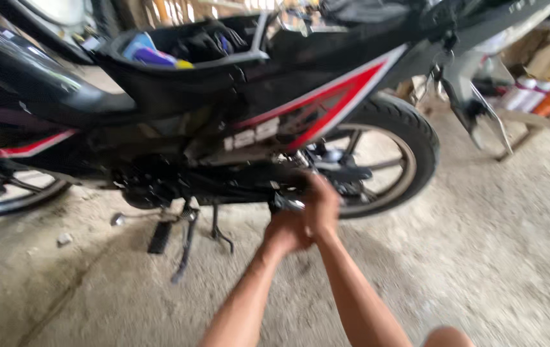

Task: The person is working on the lower part of a motorcycle, specifically near the engine and foot pegs. They are using a tool to tighten or loosen bolts and are adjusting parts of the motorcycle's frame.

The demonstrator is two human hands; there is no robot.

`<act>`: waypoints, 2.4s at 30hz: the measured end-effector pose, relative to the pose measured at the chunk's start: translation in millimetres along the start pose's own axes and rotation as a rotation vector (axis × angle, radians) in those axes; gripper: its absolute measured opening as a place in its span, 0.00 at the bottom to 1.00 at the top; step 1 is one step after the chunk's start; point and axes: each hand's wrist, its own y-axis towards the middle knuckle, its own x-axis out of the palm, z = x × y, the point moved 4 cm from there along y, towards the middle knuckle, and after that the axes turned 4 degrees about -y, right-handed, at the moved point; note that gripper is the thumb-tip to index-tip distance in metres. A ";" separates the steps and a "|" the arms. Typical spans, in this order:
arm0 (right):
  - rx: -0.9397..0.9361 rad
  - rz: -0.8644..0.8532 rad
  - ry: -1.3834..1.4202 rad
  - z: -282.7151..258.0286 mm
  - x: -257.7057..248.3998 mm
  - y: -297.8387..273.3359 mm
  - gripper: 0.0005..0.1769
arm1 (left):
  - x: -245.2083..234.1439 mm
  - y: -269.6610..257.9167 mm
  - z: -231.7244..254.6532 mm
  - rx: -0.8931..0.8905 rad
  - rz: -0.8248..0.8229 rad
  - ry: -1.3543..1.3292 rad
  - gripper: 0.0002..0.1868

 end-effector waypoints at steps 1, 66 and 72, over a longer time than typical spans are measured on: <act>0.000 0.133 -0.012 0.3 -8.1 11.6 0.32 | -7.4 1.2 6.1 0.119 0.096 0.010 0.22; 0.005 -0.308 -0.175 29.7 51.4 -6.8 0.17 | 15.5 20.0 -91.0 -0.072 0.718 -1.507 0.18; -0.103 -0.646 -0.373 22.4 86.0 14.6 0.15 | 10.9 8.7 -107.9 0.125 0.609 -1.925 0.17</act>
